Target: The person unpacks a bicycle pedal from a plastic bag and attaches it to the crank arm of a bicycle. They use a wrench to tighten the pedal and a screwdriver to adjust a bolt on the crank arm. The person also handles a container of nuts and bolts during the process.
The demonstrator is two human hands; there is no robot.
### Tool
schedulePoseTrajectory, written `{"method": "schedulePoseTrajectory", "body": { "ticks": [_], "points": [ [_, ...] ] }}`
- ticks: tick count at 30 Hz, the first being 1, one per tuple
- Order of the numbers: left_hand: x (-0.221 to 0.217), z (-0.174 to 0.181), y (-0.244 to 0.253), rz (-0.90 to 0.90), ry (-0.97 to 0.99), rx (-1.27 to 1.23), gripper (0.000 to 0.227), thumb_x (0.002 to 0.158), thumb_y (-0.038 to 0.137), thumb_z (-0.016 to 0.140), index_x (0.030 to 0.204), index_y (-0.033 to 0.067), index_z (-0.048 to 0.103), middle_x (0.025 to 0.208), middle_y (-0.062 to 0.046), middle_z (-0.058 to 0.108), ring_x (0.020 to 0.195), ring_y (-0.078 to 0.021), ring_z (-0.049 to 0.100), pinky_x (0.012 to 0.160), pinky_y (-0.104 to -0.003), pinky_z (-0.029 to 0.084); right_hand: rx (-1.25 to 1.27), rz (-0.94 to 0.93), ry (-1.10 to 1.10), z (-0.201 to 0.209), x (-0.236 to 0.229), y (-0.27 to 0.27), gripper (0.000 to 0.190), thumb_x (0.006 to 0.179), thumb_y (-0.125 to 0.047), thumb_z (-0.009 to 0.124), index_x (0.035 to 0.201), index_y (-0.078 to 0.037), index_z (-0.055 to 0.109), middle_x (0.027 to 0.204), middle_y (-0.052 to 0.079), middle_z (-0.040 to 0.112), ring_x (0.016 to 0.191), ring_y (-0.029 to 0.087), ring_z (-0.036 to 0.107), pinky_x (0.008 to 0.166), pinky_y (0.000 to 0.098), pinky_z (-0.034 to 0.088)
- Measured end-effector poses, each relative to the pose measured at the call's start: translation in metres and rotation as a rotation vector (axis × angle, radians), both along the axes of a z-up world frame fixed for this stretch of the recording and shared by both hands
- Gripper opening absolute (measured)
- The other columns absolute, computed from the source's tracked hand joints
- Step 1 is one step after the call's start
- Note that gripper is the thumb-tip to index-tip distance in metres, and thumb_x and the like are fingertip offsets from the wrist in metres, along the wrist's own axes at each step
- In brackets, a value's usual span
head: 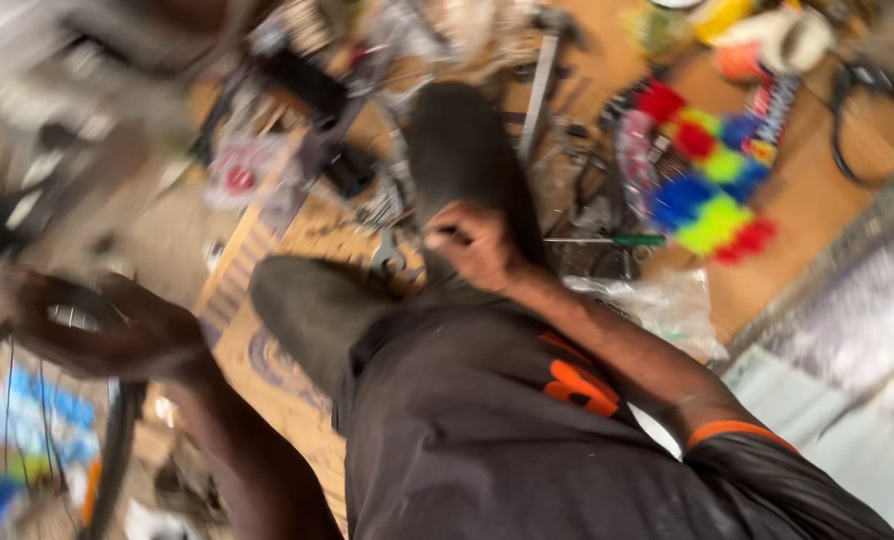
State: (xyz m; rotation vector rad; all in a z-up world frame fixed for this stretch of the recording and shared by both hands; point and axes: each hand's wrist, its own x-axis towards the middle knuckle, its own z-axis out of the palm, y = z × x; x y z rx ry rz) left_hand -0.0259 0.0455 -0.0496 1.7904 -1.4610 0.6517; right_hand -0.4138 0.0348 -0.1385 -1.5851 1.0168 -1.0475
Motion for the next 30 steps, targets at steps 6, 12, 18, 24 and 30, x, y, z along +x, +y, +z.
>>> {"method": "schedulePoseTrajectory", "body": {
  "ticks": [6,12,18,24,30],
  "points": [
    [-0.165,-0.019,-0.011,-0.415,0.806,1.087,0.024,0.097,0.004,0.066,0.120,0.0040,0.070,0.107,-0.013,0.073,0.089,-0.0247,0.067,0.076,-0.036,0.051,-0.022,-0.040,-0.074,0.013,0.012,0.010,0.012,0.089,0.003,0.075,0.099,0.000,0.068,0.099,0.011,0.070,0.089,0.023,0.071,0.078,0.0340,0.058],
    [-0.207,0.003,-0.036,-0.880,0.749,1.152,0.016,0.102,0.010,0.060,0.105,-0.0025,0.070,0.092,-0.013,0.069,0.082,-0.0229,0.066,0.074,-0.036,0.052,0.079,-0.136,-0.126,0.014,0.009,0.019,0.019,0.089,0.003,0.076,0.102,-0.001,0.064,0.099,0.009,0.071,0.093,0.021,0.074,0.079,0.0337,0.059],
    [-0.202,-0.001,-0.034,-0.762,0.773,1.335,0.019,0.099,0.016,0.064,0.095,-0.0020,0.068,0.082,-0.010,0.069,0.073,-0.0173,0.063,0.065,-0.033,0.050,0.018,-0.153,-0.136,0.021,0.010,0.024,0.024,0.086,0.000,0.078,0.105,-0.001,0.063,0.101,0.009,0.070,0.096,0.023,0.073,0.082,0.0339,0.059],
    [-0.176,-0.035,-0.034,-0.720,0.911,1.035,0.039,0.112,0.027,0.049,0.086,0.0035,0.065,0.070,-0.006,0.065,0.062,-0.0129,0.061,0.064,-0.031,0.051,0.072,-0.297,-0.071,-0.016,-0.040,0.059,0.009,0.101,-0.004,0.071,0.109,-0.005,0.067,0.111,0.008,0.068,0.107,0.020,0.068,0.097,0.0351,0.056],
    [-0.174,-0.026,-0.055,-0.948,0.287,0.734,0.047,0.118,0.022,0.039,0.090,0.0037,0.073,0.085,-0.009,0.073,0.079,-0.0193,0.066,0.073,-0.036,0.050,0.529,-0.349,0.810,-0.124,-0.239,0.138,0.002,0.099,-0.002,0.071,0.099,-0.003,0.070,0.091,0.011,0.071,0.083,0.024,0.071,0.077,0.0401,0.058]
  ]
}}
